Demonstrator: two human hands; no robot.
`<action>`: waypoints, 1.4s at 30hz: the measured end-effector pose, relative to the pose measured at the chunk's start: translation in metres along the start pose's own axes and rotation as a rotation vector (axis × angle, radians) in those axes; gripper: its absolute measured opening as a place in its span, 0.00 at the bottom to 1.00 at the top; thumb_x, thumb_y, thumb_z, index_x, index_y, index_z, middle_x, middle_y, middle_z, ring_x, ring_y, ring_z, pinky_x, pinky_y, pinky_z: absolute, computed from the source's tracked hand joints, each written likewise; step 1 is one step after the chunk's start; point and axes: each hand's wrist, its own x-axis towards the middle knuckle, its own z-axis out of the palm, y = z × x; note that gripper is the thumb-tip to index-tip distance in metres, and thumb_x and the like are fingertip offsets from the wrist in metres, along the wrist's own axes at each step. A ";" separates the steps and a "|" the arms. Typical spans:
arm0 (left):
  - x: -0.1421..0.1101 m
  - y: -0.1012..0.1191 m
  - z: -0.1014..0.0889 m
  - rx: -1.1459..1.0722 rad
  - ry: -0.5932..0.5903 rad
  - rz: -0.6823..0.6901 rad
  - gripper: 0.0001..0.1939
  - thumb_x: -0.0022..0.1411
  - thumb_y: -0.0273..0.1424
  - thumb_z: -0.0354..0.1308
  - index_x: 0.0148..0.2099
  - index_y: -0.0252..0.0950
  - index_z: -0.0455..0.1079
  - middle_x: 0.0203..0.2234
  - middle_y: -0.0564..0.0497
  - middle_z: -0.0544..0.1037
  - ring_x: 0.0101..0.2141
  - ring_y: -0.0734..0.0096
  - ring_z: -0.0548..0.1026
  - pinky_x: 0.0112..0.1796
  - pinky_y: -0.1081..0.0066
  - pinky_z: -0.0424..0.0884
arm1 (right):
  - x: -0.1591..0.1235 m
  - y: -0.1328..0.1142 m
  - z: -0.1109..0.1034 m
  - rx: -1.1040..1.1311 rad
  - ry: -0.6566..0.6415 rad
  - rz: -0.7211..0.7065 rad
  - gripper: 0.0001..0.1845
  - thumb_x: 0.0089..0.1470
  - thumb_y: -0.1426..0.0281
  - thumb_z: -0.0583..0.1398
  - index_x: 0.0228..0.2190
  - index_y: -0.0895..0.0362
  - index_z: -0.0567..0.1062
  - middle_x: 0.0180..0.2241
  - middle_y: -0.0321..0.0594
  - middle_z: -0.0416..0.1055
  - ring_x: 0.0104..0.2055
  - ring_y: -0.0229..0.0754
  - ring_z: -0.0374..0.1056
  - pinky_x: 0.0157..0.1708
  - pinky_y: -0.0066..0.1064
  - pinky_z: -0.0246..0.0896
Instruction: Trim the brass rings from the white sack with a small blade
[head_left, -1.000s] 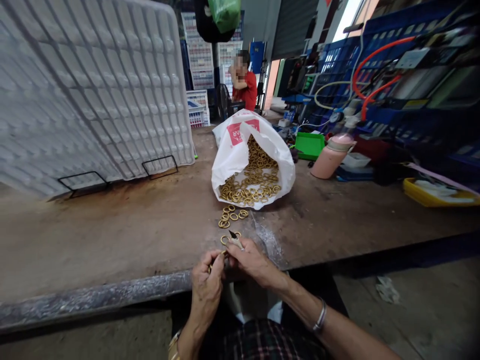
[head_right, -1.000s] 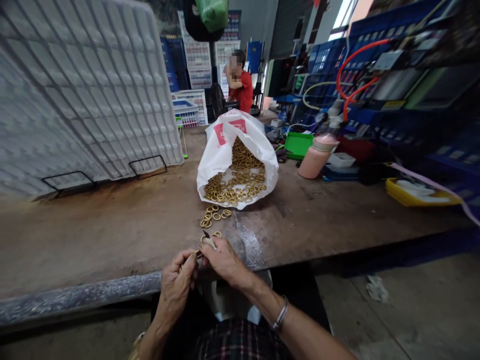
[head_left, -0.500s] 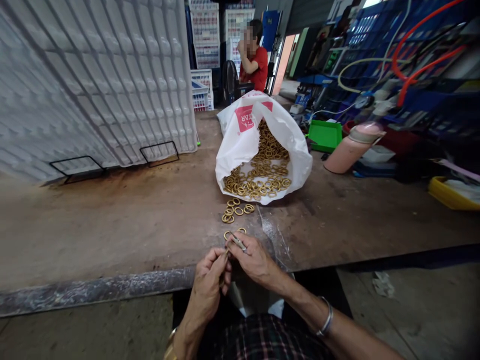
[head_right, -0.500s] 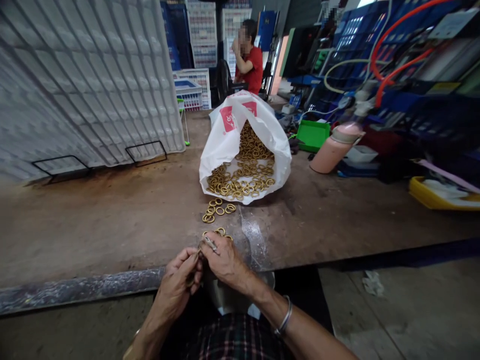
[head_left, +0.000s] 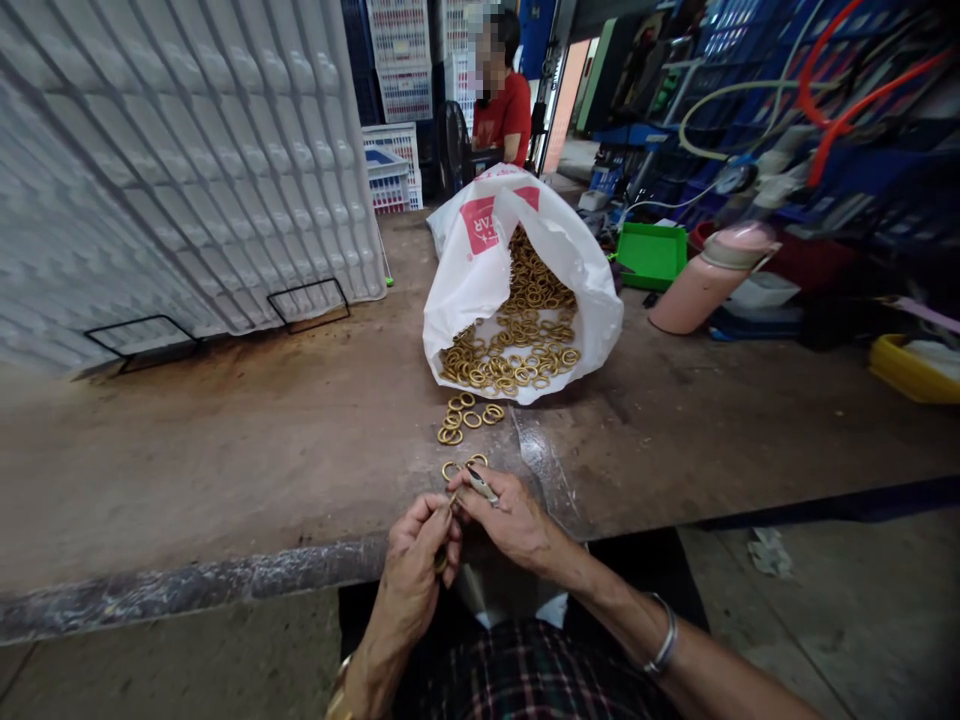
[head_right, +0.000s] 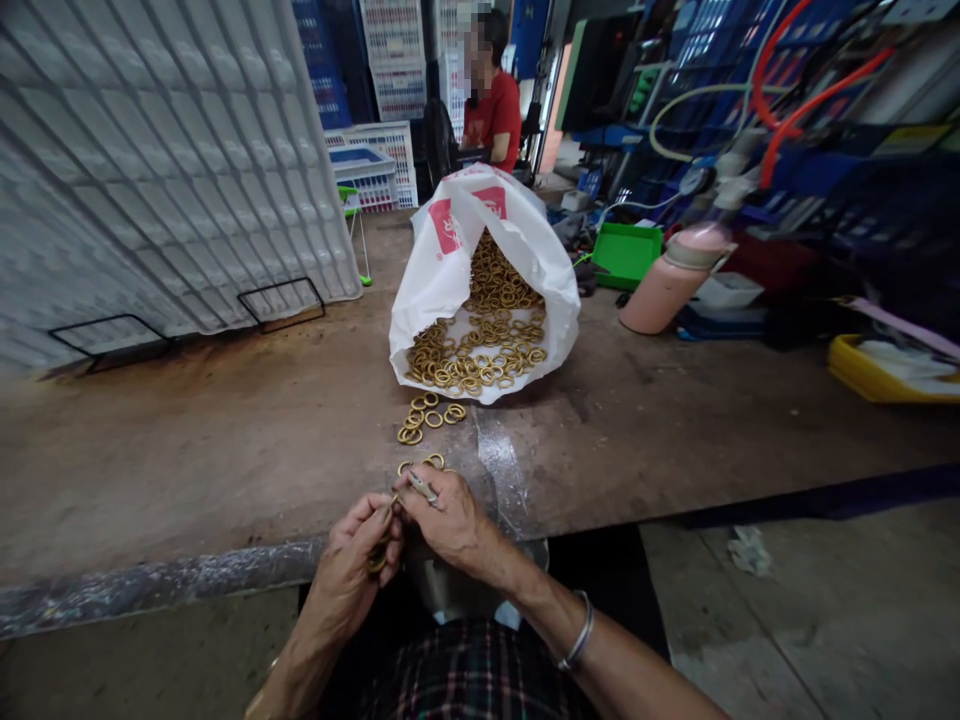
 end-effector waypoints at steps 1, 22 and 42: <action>0.000 -0.001 0.000 0.032 0.013 0.018 0.18 0.50 0.45 0.60 0.31 0.35 0.63 0.18 0.58 0.64 0.15 0.84 0.58 0.15 0.82 0.54 | -0.001 0.000 0.000 -0.024 -0.005 -0.009 0.09 0.53 0.65 0.53 0.31 0.57 0.70 0.23 0.32 0.66 0.25 0.33 0.61 0.26 0.24 0.56; -0.002 -0.003 -0.002 0.060 -0.012 0.074 0.16 0.53 0.43 0.58 0.31 0.35 0.64 0.20 0.57 0.65 0.16 0.83 0.59 0.14 0.81 0.55 | 0.000 0.000 0.001 -0.157 0.075 -0.002 0.11 0.55 0.68 0.49 0.27 0.56 0.68 0.22 0.33 0.66 0.25 0.34 0.61 0.26 0.24 0.54; -0.001 -0.007 -0.009 0.215 0.081 0.141 0.17 0.55 0.45 0.54 0.30 0.35 0.62 0.15 0.59 0.64 0.15 0.83 0.59 0.16 0.81 0.56 | -0.014 0.001 0.009 -0.992 -0.104 -0.065 0.13 0.50 0.78 0.49 0.35 0.57 0.69 0.32 0.41 0.72 0.31 0.39 0.66 0.29 0.28 0.49</action>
